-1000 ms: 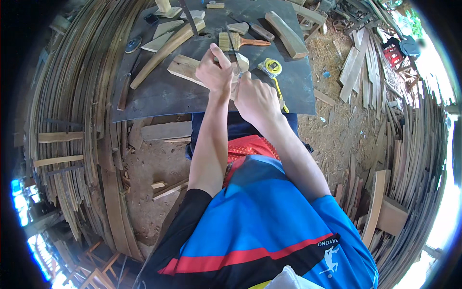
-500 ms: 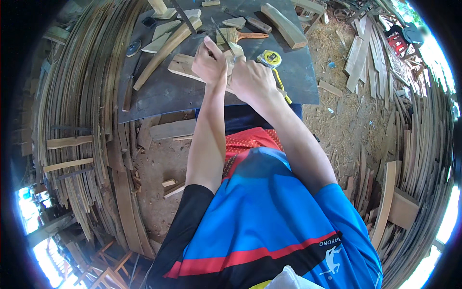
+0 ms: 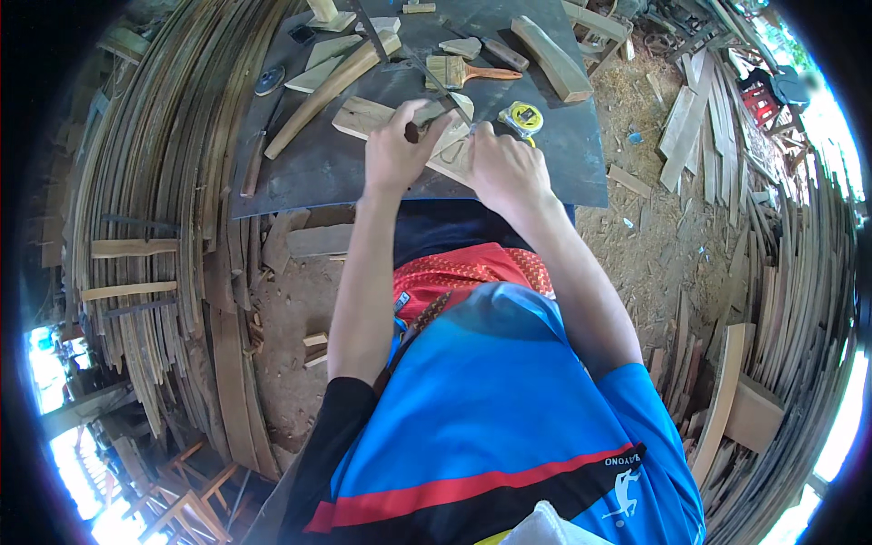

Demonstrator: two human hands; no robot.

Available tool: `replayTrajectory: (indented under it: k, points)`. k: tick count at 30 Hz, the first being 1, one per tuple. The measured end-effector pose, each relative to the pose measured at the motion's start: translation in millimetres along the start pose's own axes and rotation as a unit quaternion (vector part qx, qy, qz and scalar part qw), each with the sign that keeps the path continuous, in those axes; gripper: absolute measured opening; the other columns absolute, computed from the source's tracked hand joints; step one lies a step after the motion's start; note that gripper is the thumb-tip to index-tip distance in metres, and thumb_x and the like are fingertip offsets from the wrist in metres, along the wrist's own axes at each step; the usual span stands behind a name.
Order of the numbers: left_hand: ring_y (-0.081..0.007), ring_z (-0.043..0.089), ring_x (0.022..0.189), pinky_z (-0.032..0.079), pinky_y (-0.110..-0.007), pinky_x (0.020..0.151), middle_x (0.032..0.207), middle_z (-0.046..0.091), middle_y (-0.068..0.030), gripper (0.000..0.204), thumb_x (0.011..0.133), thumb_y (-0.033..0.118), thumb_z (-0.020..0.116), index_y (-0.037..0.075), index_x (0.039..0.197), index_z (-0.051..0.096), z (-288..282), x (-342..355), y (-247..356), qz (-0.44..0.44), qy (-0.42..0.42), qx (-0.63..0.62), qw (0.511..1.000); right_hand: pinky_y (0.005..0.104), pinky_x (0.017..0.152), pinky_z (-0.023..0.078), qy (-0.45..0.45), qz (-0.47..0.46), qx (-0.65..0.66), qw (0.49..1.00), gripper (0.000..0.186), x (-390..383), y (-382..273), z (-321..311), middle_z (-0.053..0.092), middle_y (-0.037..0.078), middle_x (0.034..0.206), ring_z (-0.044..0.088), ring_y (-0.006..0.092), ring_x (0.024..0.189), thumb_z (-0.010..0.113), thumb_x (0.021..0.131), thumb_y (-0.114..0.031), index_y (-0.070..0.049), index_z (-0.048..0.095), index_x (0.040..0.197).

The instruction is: Sawing a small block of wood with a hand saw at a workbench.

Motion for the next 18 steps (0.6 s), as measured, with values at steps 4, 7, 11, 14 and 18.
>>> replayTrajectory:
  k: [4,7,11,14,18]
  points:
    - [-0.0341,0.07,0.08,0.055,-0.043,0.07,0.084,0.071,-0.016,0.044,0.082,0.043,0.072,0.011,0.112,0.065,-14,-1,0,0.029,-0.099,0.071,0.992,0.045,0.067,0.056,-0.014,-0.006,-0.015,1.0,0.02,-6,-2,-3,0.069,0.022,0.077,0.07,0.0369,0.073,0.052,0.086,-0.011,0.006,0.057,0.095]
    - [-0.036,0.068,0.088,0.053,-0.045,0.074,0.09,0.07,-0.0186,0.055,0.079,0.04,0.076,0.009,0.121,0.059,-13,0,11,0.049,-0.128,0.194,0.971,0.0451,0.068,0.056,-0.012,-0.014,-0.025,1.0,0.02,-9,-5,-5,0.069,0.022,0.077,0.07,0.0373,0.073,0.052,0.086,-0.011,0.006,0.057,0.095]
    - [-0.041,0.065,0.094,0.051,-0.049,0.077,0.097,0.068,-0.0231,0.064,0.077,0.043,0.077,0.009,0.126,0.054,-10,13,-5,0.04,-0.19,0.21,0.958,0.045,0.068,0.056,-0.021,-0.021,-0.025,0.999,0.02,-7,-3,-6,0.069,0.023,0.078,0.07,0.0374,0.075,0.052,0.084,-0.01,0.006,0.057,0.095]
    - [-0.0354,0.068,0.09,0.053,-0.044,0.077,0.098,0.069,-0.0214,0.064,0.076,0.039,0.079,0.008,0.126,0.055,-10,12,-9,0.078,-0.179,0.148,0.969,0.045,0.068,0.056,-0.003,-0.021,-0.027,0.999,0.02,-7,1,0,0.069,0.024,0.078,0.07,0.0376,0.075,0.052,0.084,-0.01,0.006,0.057,0.094]
    - [-0.0196,0.066,0.088,0.051,-0.034,0.081,0.091,0.07,-0.0113,0.064,0.073,0.034,0.084,0.004,0.123,0.059,21,2,-58,-0.008,-0.213,-0.091,0.973,0.0458,0.066,0.056,-0.004,-0.025,-0.023,0.999,0.02,-8,-2,3,0.069,0.024,0.077,0.07,0.0378,0.073,0.051,0.084,-0.01,0.006,0.057,0.094]
Point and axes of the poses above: each hand's wrist, its own x-axis towards the middle knuckle, its own z-axis out of the palm, y = z × x, the point moved 4 cm from there along x, towards the middle knuckle
